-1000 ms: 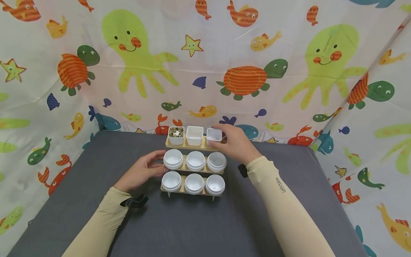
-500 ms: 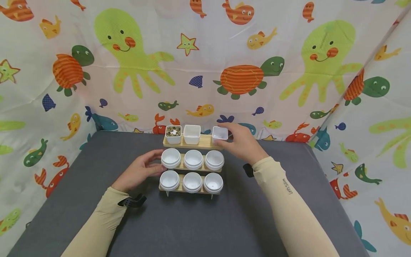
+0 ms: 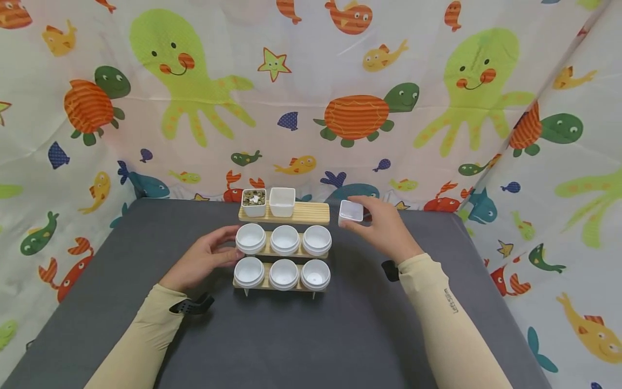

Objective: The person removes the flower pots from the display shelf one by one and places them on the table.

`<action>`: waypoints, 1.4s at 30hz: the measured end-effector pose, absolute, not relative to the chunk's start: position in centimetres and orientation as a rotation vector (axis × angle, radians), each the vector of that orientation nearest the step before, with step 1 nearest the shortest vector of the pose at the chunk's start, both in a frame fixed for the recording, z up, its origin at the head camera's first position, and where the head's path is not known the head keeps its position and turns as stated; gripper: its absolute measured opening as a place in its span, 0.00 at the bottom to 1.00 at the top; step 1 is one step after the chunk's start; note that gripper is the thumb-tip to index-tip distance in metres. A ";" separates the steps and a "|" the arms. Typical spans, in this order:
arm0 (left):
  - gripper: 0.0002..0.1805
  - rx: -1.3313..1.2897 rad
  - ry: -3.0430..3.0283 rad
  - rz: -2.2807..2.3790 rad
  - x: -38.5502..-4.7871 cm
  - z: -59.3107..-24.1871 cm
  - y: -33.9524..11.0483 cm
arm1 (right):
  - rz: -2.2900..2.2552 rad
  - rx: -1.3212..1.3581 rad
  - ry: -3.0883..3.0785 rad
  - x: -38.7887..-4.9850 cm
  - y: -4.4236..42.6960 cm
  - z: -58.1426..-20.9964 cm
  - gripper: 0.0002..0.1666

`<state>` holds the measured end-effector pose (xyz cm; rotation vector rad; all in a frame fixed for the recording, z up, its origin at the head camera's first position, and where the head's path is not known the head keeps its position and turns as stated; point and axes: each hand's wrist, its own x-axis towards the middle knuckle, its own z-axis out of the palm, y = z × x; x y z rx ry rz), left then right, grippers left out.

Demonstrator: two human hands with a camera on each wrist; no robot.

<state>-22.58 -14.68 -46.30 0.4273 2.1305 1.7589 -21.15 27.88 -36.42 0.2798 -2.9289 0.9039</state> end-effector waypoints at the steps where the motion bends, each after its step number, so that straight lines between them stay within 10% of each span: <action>1: 0.40 0.427 2.128 1.759 -22.6 -46.3 -14.7 | 0.906 0.263 -2.928 -20.9 28.1 -36.7 0.44; 42: 0.41 0.375 2.114 1.732 -22.8 -45.8 -14.9 | 0.860 0.205 -3.098 -19.4 30.0 -46.8 0.35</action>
